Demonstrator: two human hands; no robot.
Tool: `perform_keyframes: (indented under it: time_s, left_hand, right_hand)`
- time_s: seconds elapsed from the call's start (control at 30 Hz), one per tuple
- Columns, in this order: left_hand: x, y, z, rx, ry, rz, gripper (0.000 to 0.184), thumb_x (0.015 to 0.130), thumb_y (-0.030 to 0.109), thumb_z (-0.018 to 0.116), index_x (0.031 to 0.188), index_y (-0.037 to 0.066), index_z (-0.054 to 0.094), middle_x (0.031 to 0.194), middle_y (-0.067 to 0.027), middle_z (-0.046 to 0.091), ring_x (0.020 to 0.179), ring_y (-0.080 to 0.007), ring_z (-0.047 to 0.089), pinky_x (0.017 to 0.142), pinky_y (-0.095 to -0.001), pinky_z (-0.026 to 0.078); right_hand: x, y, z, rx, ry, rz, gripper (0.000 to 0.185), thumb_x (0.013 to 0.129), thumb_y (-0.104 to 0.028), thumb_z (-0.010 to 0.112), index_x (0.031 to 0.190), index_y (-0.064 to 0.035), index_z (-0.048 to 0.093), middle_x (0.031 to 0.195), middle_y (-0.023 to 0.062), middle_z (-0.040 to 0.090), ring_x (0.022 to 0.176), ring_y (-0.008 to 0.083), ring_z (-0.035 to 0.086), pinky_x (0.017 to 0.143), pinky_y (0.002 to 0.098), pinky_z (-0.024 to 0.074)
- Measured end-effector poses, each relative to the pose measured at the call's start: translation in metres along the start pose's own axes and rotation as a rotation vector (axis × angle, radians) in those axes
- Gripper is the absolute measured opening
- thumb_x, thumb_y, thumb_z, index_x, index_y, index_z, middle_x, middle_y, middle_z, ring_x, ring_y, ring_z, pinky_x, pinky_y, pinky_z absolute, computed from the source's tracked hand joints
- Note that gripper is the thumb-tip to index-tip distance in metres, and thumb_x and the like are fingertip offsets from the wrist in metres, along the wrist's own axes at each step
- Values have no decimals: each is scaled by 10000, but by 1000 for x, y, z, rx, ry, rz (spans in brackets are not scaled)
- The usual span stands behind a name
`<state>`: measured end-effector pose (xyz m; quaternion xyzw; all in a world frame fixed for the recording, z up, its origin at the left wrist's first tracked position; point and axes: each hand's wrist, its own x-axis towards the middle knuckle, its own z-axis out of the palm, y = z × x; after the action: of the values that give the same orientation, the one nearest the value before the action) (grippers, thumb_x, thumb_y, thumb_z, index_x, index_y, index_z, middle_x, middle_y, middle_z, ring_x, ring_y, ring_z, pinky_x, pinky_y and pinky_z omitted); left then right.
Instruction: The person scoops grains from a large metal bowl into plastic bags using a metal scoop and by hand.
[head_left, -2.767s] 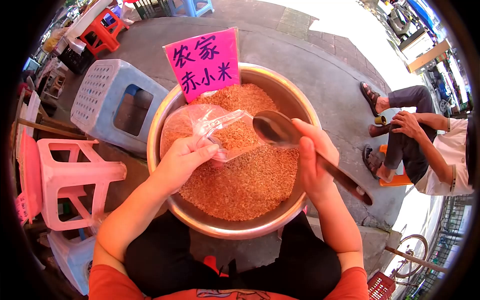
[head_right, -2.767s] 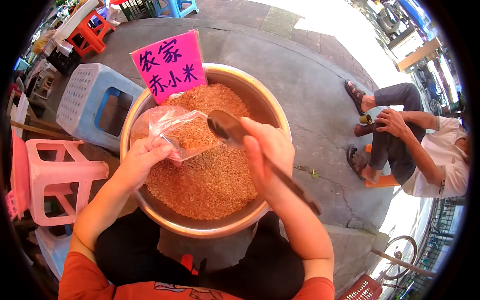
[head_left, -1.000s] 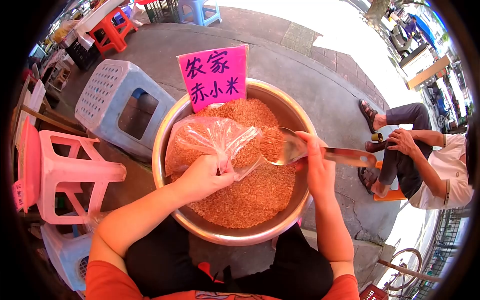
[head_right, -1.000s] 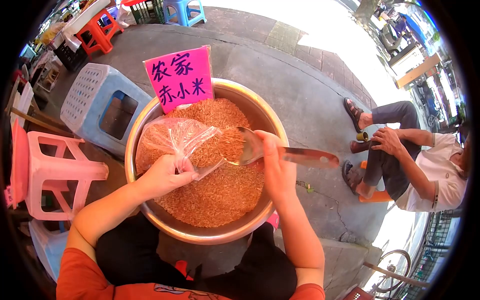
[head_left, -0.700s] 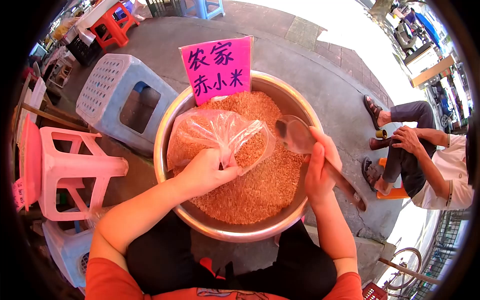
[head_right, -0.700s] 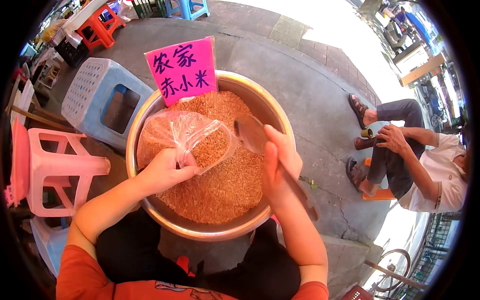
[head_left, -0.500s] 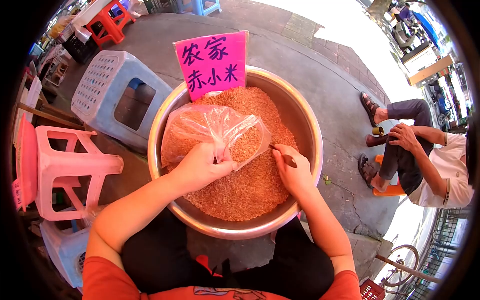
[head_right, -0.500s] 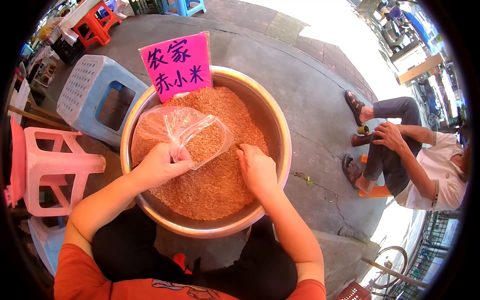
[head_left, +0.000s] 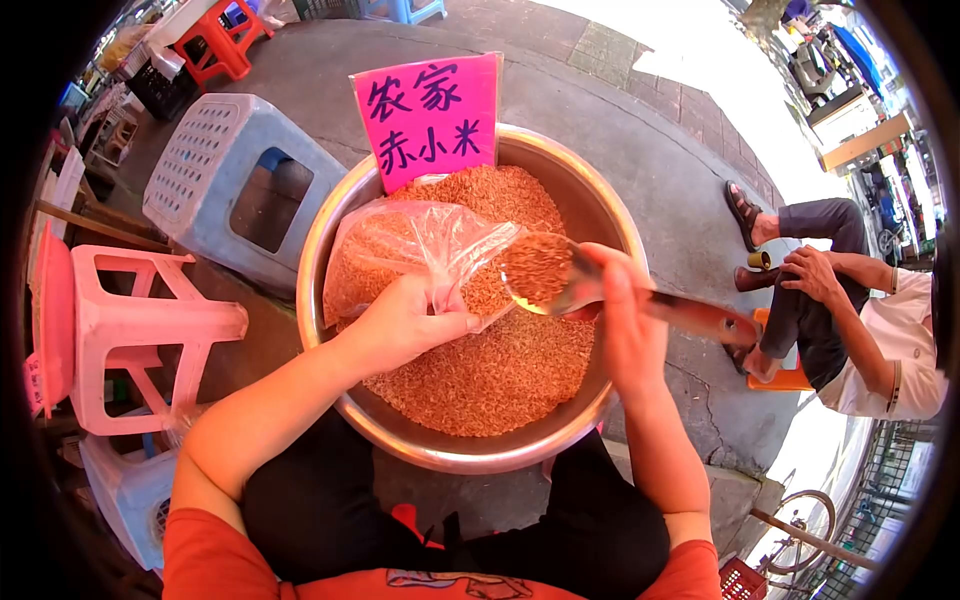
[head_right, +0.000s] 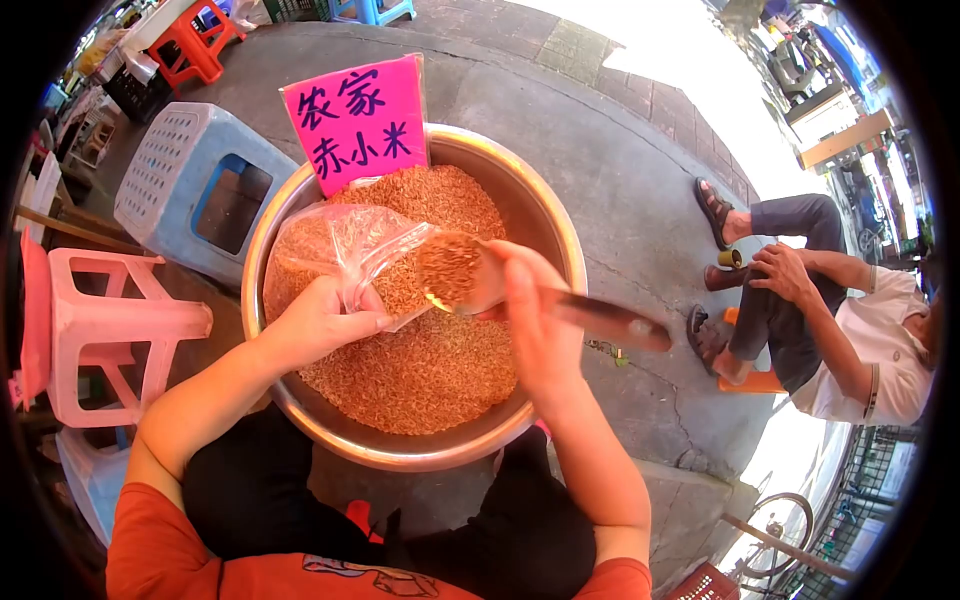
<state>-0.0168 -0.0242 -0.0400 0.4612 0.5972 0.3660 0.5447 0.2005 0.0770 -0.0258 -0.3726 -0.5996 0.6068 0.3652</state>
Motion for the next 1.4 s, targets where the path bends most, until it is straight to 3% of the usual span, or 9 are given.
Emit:
perform_keyframes:
  time_s: [0.1, 0.27, 0.4, 0.57, 0.73, 0.9, 1.07, 1.27, 1.4]
  left_hand:
    - [-1, 3, -1, -76, -24, -49, 140, 823, 149, 639, 761, 40, 577, 663, 50, 503, 617, -34, 452, 552, -213, 355]
    - [-4, 7, -3, -22, -19, -11, 149, 824, 162, 641, 755, 45, 578, 662, 49, 506, 615, -35, 444, 549, -211, 350]
    - [0, 1, -1, 5, -18, 5, 154, 827, 173, 644, 762, 46, 587, 665, 45, 515, 627, -38, 458, 560, -212, 362]
    - [1, -1, -1, -19, -20, 14, 163, 830, 178, 642, 767, 34, 597, 674, 35, 526, 637, -41, 473, 576, -215, 379]
    - [2, -1, 0, 1, -27, 16, 168, 829, 180, 644, 773, 30, 596, 687, 25, 538, 644, -45, 479, 590, -213, 386]
    - [3, 0, 0, 42, -20, 8, 172, 823, 183, 652, 769, 29, 597, 693, 19, 545, 647, -53, 484, 590, -214, 388]
    - [1, 5, 1, 63, -19, -27, 179, 820, 187, 655, 763, 29, 594, 678, 23, 539, 645, -51, 486, 577, -217, 387]
    - [-1, 3, 0, 21, -21, -23, 180, 825, 185, 653, 759, 30, 590, 659, 31, 527, 632, -46, 479, 565, -222, 382]
    - [-1, 0, 0, -1, -35, -27, 177, 830, 182, 648, 759, 32, 588, 664, 34, 527, 635, -47, 480, 572, -225, 386]
  right_hand:
    - [2, -4, 12, -792, -157, -740, 283, 782, -19, 628, 1061, -13, 583, 881, 169, 609, 749, 299, 607, 628, 328, 490]
    - [7, 0, -8, -656, 203, -325, 179, 873, -115, 567, 1008, -1, 594, 911, 181, 628, 812, 348, 621, 703, 378, 504]
    - [9, 56, -20, -1107, -150, 48, 256, 902, -240, 519, 992, -15, 600, 923, 197, 634, 825, 356, 615, 701, 418, 501]
    - [0, 75, -14, -874, -223, -375, 257, 921, -202, 494, 1054, 10, 554, 829, 160, 616, 687, 310, 630, 634, 394, 506]
    - [3, 43, -30, -89, -56, 399, 285, 950, -195, 456, 1127, 11, 542, 828, 75, 605, 512, 119, 584, 463, 212, 446]
    - [0, 10, -22, 130, -23, 184, 283, 954, -178, 451, 1158, -1, 534, 905, 93, 607, 620, 118, 613, 571, 228, 499]
    - [-1, 2, 13, -754, -209, -694, 331, 782, -18, 630, 1107, -23, 565, 962, 174, 604, 740, 292, 605, 642, 328, 506]
    - [9, 11, -9, -645, 177, -574, 197, 855, -38, 543, 1046, -3, 576, 927, 166, 615, 793, 321, 614, 682, 357, 502]
    - [7, 60, -14, -936, -88, -87, 186, 895, -172, 523, 1001, -32, 584, 940, 199, 624, 858, 363, 605, 729, 415, 489]
